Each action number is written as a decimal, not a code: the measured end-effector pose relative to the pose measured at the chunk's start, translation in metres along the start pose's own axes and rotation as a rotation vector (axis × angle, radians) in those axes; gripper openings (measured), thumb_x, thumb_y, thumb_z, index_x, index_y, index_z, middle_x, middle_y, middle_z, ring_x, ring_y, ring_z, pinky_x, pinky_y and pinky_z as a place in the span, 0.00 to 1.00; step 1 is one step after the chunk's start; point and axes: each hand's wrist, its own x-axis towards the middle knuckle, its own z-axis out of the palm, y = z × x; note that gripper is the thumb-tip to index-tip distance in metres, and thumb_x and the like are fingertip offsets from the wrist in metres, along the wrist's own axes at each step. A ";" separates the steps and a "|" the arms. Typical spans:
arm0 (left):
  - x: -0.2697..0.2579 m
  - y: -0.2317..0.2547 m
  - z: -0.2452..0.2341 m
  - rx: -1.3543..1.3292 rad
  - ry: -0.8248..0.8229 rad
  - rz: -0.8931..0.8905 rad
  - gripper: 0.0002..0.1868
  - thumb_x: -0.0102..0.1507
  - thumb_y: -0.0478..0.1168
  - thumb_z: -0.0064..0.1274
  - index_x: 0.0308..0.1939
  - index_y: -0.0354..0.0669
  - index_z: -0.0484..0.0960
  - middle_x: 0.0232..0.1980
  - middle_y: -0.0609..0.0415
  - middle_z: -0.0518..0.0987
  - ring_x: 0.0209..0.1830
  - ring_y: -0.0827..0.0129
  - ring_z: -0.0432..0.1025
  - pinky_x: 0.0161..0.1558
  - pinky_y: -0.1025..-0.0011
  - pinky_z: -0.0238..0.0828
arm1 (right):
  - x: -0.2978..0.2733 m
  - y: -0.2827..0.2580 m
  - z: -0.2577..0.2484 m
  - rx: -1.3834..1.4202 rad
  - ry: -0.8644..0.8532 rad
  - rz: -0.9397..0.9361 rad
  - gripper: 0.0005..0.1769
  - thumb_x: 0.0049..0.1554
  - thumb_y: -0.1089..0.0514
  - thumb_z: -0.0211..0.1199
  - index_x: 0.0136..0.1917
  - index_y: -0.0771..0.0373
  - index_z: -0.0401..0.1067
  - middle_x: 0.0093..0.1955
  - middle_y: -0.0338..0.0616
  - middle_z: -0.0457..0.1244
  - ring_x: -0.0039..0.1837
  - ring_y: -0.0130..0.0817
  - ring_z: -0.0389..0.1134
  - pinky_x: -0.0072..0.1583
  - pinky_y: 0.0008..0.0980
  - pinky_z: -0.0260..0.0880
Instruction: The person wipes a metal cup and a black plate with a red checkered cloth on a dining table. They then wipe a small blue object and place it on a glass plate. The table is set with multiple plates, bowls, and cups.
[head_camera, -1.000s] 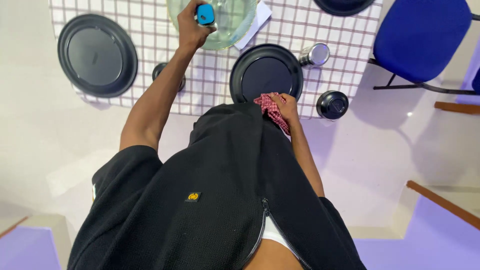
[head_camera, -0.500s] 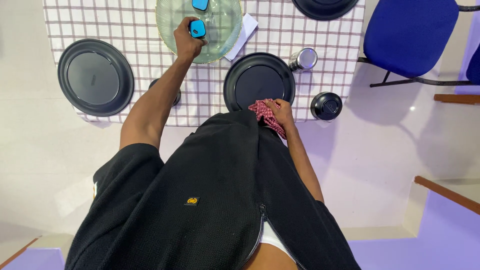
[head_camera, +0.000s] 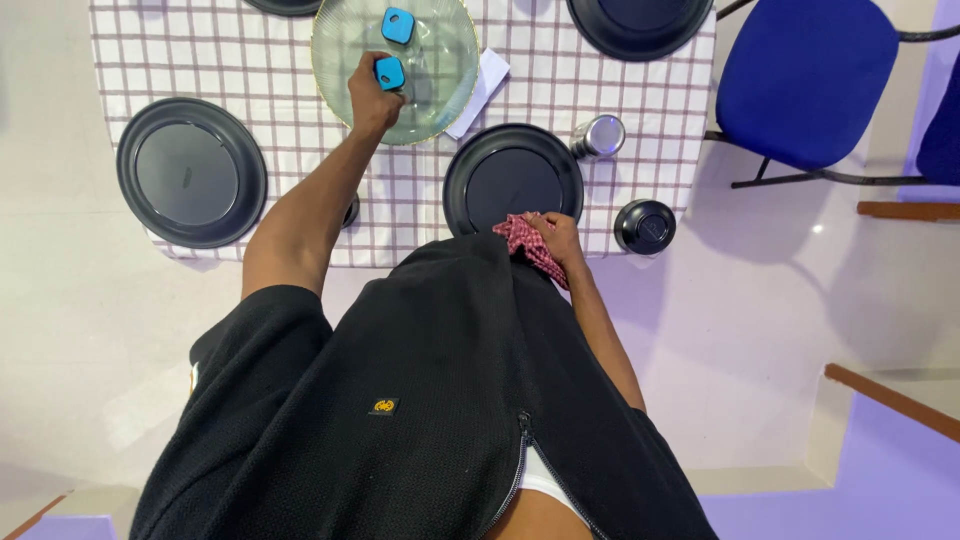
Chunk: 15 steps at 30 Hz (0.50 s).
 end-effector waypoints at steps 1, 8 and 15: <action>-0.001 -0.002 0.001 0.016 -0.024 -0.033 0.30 0.49 0.30 0.69 0.55 0.40 0.77 0.47 0.50 0.84 0.46 0.62 0.80 0.52 0.67 0.78 | 0.000 0.002 0.000 -0.006 -0.007 0.012 0.22 0.59 0.46 0.68 0.40 0.69 0.79 0.34 0.40 0.68 0.38 0.23 0.64 0.42 0.28 0.64; -0.001 0.026 -0.002 0.137 0.126 0.074 0.34 0.56 0.47 0.67 0.63 0.46 0.73 0.67 0.40 0.69 0.71 0.45 0.63 0.74 0.50 0.61 | 0.010 0.021 0.000 -0.033 -0.015 0.023 0.22 0.60 0.46 0.66 0.40 0.70 0.79 0.34 0.43 0.68 0.38 0.22 0.63 0.42 0.28 0.64; 0.043 0.064 0.008 0.404 -0.042 0.058 0.23 0.55 0.49 0.71 0.51 0.55 0.82 0.69 0.26 0.60 0.66 0.31 0.58 0.59 0.45 0.63 | 0.014 0.025 -0.003 -0.076 -0.023 -0.001 0.23 0.60 0.46 0.67 0.40 0.71 0.78 0.33 0.41 0.67 0.38 0.21 0.63 0.41 0.29 0.63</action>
